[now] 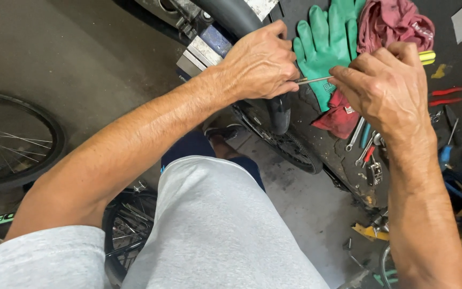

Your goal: Repairing a bicycle inner tube by inspecting it and using a tool on the valve at a workbench.

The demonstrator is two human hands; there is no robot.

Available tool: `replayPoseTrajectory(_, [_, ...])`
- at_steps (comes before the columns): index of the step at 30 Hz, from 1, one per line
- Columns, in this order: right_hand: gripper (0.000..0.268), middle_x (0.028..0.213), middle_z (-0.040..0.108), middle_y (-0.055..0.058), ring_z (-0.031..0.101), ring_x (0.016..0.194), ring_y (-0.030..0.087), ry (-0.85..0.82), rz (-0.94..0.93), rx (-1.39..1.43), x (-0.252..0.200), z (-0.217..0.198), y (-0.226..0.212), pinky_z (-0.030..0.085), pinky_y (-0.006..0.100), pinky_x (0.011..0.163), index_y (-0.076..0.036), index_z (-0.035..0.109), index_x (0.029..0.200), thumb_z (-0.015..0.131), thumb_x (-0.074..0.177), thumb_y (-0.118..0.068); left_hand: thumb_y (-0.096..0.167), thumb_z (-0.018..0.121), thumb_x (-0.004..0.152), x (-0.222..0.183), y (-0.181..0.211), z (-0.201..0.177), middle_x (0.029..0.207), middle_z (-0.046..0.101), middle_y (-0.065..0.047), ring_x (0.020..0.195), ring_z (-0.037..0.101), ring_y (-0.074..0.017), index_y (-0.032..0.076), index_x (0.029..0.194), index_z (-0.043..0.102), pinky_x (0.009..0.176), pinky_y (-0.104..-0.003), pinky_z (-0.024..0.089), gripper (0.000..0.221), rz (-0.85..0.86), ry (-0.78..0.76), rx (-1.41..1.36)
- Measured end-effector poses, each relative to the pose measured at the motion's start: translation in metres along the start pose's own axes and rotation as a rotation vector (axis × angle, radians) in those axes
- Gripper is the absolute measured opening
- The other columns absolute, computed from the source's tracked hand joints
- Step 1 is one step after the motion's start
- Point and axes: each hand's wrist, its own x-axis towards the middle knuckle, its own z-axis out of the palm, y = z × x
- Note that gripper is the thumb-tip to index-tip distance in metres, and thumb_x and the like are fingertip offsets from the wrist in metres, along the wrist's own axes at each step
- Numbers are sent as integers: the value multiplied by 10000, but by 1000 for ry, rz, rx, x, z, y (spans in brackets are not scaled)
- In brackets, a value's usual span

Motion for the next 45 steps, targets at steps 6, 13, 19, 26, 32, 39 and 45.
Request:
replayPoseTrajectory(6, [268,965,720,-129,684,904,132,-84,-12,-39,15,-5,-12,494,347,1125,-386,890,1267,804,1273,-640,729,702,1162,0,1,4,695,722,120,719,722,-197,346,742,780,930,-419,456,573,3,6,0])
replayPoseTrajectory(13, [234,924,635,-76,662,861,174,-76,-33,21,22,1,-17,490,343,1011,-367,874,1182,870,1238,-594,739,711,1125,2,3,8,693,714,120,709,735,-198,344,726,757,934,-423,459,563,-1,9,32])
replayPoseTrajectory(19, [156,992,702,-68,679,839,195,-95,-44,137,20,13,-24,438,360,816,-269,846,1172,834,1218,-418,737,766,1059,2,4,13,692,709,118,750,731,-192,336,727,765,912,-418,465,521,-10,64,36])
replayPoseTrajectory(26, [140,1002,716,-57,701,845,202,-85,-39,168,23,14,-29,477,356,810,-255,839,1185,842,1203,-394,747,745,1081,3,4,10,675,706,111,700,713,-199,329,708,755,899,-410,451,560,-7,44,55])
replayPoseTrajectory(32, [157,1045,747,-30,708,879,233,-146,22,255,22,15,-29,500,374,844,-224,793,1201,842,1173,-371,750,757,1080,2,5,10,653,702,100,677,702,-196,328,695,758,916,-414,462,571,-5,51,45])
replayPoseTrajectory(39, [175,1049,816,-12,731,877,210,-145,83,346,26,7,-36,479,363,839,-157,856,1189,887,1159,-327,777,741,1092,3,5,8,651,698,113,688,698,-183,344,682,746,923,-409,454,596,-7,37,65])
replayPoseTrajectory(45, [158,1037,810,-32,721,871,205,-126,100,342,28,6,-38,463,361,850,-172,854,1151,899,1158,-323,773,753,1084,3,5,8,642,692,116,679,687,-179,340,671,739,924,-405,450,599,-5,42,71])
